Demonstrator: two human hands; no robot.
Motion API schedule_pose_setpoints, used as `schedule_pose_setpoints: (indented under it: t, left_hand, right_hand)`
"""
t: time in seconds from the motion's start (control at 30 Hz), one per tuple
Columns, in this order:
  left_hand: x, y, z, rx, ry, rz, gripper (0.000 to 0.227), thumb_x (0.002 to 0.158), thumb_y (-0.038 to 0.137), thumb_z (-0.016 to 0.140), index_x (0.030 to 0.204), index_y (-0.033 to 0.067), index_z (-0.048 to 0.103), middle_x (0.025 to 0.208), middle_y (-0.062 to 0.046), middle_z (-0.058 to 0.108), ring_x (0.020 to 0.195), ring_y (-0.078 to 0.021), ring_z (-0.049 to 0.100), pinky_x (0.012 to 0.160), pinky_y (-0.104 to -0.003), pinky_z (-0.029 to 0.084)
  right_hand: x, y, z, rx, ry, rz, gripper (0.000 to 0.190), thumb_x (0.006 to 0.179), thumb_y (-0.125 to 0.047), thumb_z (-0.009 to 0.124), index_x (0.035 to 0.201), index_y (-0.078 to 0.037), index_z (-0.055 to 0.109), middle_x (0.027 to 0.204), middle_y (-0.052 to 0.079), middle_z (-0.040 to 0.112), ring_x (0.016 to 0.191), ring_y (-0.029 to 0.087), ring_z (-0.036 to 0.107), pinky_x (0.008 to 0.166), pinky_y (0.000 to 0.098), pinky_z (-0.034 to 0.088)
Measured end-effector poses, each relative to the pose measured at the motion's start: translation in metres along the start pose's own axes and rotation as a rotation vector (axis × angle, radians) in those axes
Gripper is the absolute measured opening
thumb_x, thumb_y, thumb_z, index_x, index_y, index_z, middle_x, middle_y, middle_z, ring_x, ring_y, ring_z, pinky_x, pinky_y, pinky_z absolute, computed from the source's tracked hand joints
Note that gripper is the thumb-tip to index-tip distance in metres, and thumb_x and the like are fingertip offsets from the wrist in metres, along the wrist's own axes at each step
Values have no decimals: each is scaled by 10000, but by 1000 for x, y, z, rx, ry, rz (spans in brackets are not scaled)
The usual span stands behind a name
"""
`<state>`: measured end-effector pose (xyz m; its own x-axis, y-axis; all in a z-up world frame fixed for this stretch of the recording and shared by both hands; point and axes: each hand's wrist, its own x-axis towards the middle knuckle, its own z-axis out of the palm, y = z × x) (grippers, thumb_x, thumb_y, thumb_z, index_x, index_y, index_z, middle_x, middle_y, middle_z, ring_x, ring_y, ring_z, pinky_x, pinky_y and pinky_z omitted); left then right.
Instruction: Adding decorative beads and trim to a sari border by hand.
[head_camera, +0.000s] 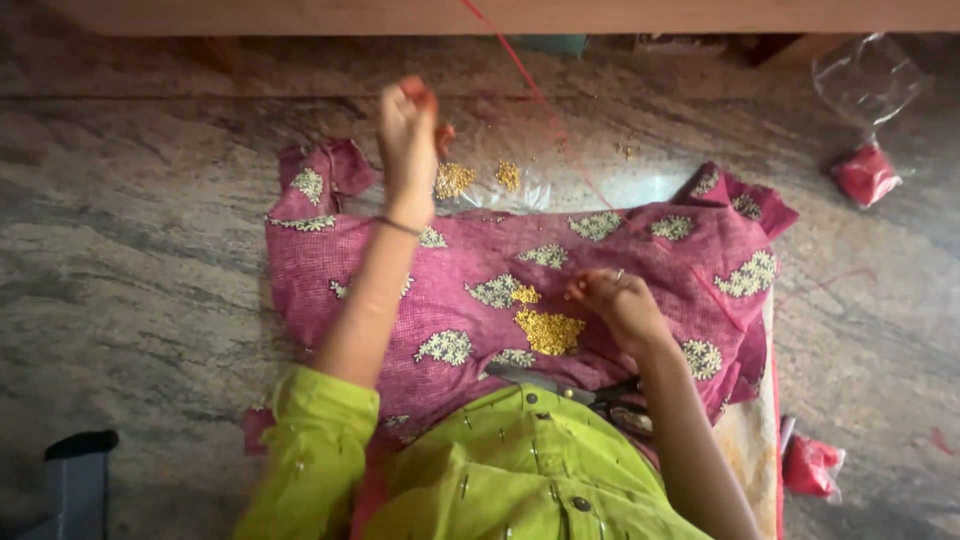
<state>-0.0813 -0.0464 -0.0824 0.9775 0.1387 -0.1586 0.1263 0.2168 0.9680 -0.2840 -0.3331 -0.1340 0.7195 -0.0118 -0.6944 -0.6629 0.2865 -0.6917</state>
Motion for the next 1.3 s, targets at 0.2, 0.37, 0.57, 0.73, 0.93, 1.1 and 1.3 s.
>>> schedule_pose_setpoints:
  t: [0.2,0.37,0.57,0.73,0.93,1.1,1.3]
  left_hand:
    - [-119,-73,33,468,-159,48,188,1021,169,596,1160,46,622,1048,-54,686,693,-120,603,558,-223,502]
    - [-149,-122,52,-145,-299,-536,245,1043,235,548,1112,24,654,1034,-86,712,875,-163,700,786,-299,606]
    - [-169,-145,75,-615,-307,-1123,209,1051,235,528,1051,56,636,935,-74,694,804,-198,671,729,-346,578]
    - [-157,-174,73,-438,-370,-1029,252,1052,247,538,923,45,615,739,-24,578,647,-145,550,610,-308,501]
    - [-169,-95,128,147,-638,-576,280,1077,268,531,1056,70,728,634,34,443,525,-101,376,490,-265,352]
    - [-167,-114,164,279,-830,28,241,1042,187,578,1202,70,716,848,-11,676,643,-57,582,583,-251,477]
    - [-131,-51,147,655,-961,111,182,964,255,723,1030,99,790,678,-36,689,536,-77,555,524,-281,401]
  right_hand:
    - [-12,-30,8,268,-153,18,396,905,87,393,1241,206,564,1302,281,638,1161,321,695,1045,374,542]
    - [-32,-45,32,-197,-48,-53,373,939,112,477,1243,103,692,1071,219,764,863,224,672,567,266,421]
    - [-67,-55,46,-1205,169,-681,171,849,-13,730,983,-64,822,827,164,759,717,265,726,671,381,574]
    - [-79,-55,-38,-1231,775,-748,221,788,-18,774,1007,-39,789,944,150,711,811,281,697,712,420,570]
    - [-80,-49,-54,-1223,781,-675,191,791,29,741,940,-77,795,979,153,683,894,300,668,817,449,563]
    - [-78,-55,-34,-939,604,-638,108,877,-38,739,981,-67,755,912,99,736,758,203,703,674,340,559]
    - [-78,-64,-48,-628,329,-347,71,928,-86,745,965,-26,746,720,38,679,609,108,566,557,264,439]
